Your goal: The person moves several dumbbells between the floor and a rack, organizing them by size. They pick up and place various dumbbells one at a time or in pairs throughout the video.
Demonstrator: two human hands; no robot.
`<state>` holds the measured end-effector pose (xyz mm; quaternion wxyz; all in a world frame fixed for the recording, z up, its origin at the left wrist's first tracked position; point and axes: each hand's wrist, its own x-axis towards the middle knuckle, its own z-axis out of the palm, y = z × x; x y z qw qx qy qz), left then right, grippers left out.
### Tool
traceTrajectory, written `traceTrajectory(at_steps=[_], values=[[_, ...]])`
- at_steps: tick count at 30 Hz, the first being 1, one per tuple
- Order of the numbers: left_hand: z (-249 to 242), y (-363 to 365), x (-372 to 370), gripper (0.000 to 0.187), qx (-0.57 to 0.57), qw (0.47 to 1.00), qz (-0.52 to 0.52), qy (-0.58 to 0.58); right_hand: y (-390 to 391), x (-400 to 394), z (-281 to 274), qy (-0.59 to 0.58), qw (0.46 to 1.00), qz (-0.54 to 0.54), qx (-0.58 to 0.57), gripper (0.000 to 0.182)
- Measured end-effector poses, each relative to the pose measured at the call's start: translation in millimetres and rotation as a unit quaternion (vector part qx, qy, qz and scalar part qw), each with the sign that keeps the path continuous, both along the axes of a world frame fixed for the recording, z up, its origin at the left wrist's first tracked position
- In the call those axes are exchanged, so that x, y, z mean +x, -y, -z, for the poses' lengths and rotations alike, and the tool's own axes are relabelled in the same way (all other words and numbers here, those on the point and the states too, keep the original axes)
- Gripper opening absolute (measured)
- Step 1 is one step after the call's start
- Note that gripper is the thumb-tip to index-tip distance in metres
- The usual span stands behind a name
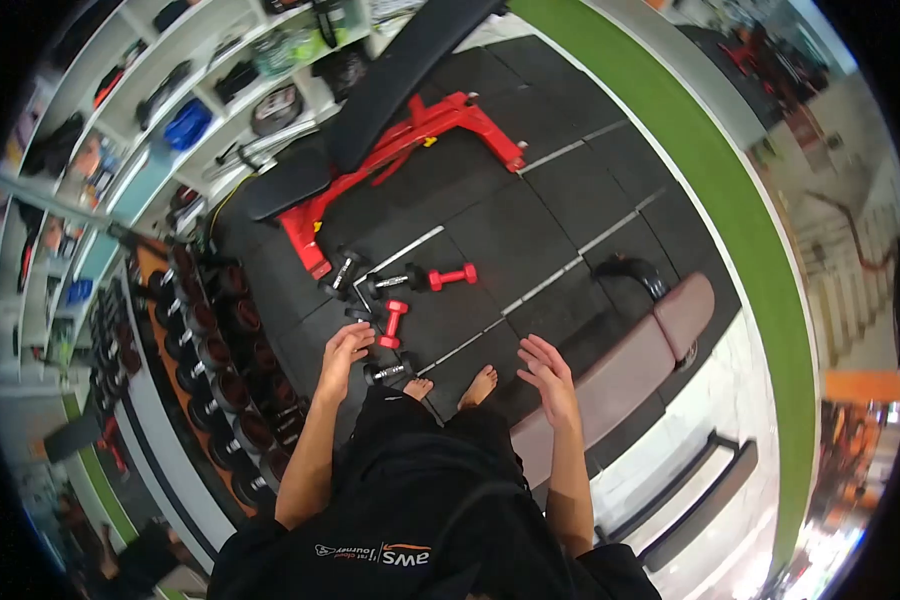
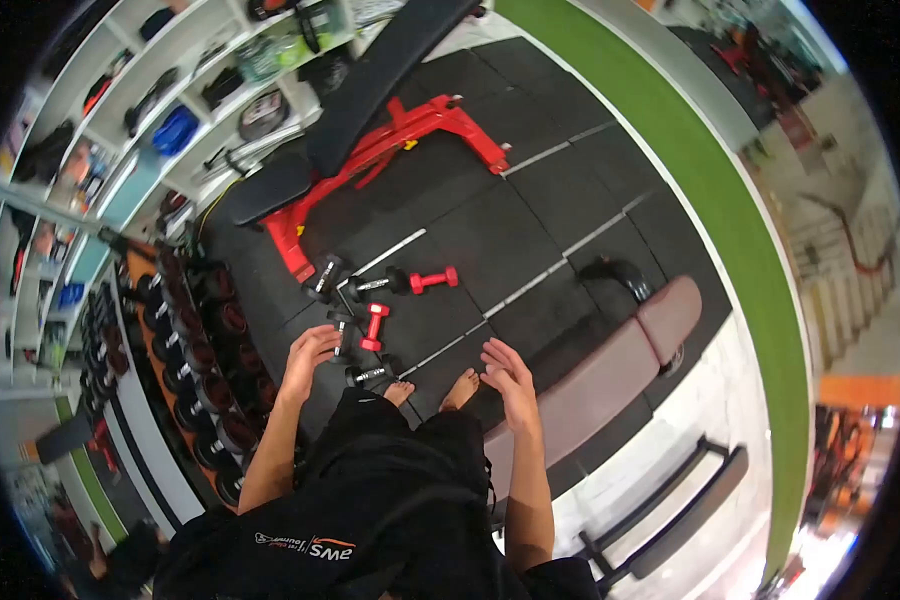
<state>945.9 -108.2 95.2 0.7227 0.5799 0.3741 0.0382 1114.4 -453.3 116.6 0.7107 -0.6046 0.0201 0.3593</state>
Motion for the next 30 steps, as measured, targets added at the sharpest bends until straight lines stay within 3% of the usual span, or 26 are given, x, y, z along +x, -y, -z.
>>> traceTrajectory(at_steps=[2, 13, 21, 30], values=[[-7, 13, -6, 0.04, 0.017, 0.999, -0.051, -0.004, 1, 17, 0, -0.034, 0.999, -0.021, 0.037, 0.051], [9, 70, -70, 0.041, 0.014, 0.968, -0.246, -0.035, -50, 63, 26, 0.048, 0.964, -0.251, -0.069, 0.059], [51, 43, -48, 0.044, -0.02, 0.957, -0.287, -0.017, -119, 87, 19, 0.145, 0.904, -0.357, -0.185, 0.073], [55, 2, -33, 0.047, -0.019, 0.944, -0.329, 0.013, -208, 101, 35, 0.318, 0.81, -0.458, -0.184, 0.085]])
